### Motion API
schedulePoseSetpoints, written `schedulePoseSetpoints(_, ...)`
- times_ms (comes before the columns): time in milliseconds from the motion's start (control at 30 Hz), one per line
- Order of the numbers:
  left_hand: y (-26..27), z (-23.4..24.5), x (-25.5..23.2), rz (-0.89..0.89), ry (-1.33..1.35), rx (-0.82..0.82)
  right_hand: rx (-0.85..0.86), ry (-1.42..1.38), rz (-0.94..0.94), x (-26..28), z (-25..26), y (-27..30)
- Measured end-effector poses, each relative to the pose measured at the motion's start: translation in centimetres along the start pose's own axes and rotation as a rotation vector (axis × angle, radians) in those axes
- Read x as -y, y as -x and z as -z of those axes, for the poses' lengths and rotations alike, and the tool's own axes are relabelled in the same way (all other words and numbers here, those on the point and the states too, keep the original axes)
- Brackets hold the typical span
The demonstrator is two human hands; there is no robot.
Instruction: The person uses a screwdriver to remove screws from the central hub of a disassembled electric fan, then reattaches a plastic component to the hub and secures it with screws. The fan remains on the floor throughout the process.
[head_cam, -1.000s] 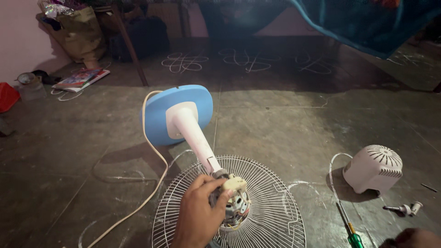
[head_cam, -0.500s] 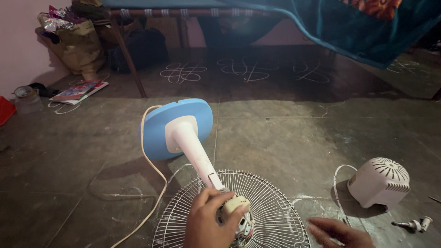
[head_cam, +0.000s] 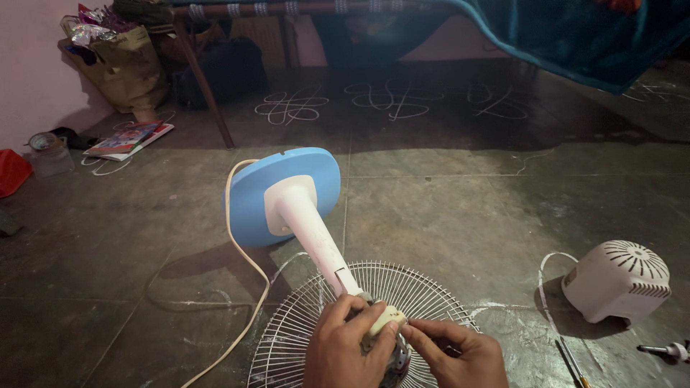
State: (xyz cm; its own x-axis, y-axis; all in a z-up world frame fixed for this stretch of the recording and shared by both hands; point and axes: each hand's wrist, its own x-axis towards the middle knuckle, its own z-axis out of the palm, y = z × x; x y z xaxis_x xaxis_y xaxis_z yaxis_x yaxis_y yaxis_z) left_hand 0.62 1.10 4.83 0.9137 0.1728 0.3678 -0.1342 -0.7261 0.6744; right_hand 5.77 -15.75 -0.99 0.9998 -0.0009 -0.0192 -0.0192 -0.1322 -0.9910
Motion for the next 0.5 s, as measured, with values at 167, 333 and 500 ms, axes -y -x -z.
schedulePoseSetpoints(167,-0.1,0.0,-0.2,0.104,0.001,0.069,0.0,0.108,-0.092,0.9,0.1,0.4)
schedulePoseSetpoints(333,0.1,0.1,-0.4,0.098,0.022,0.026,0.03,0.093,-0.034,1.8,0.0,0.6)
schedulePoseSetpoints(500,0.1,0.2,-0.2,0.111,0.068,0.068,0.021,0.146,0.03,1.9,0.3,0.4)
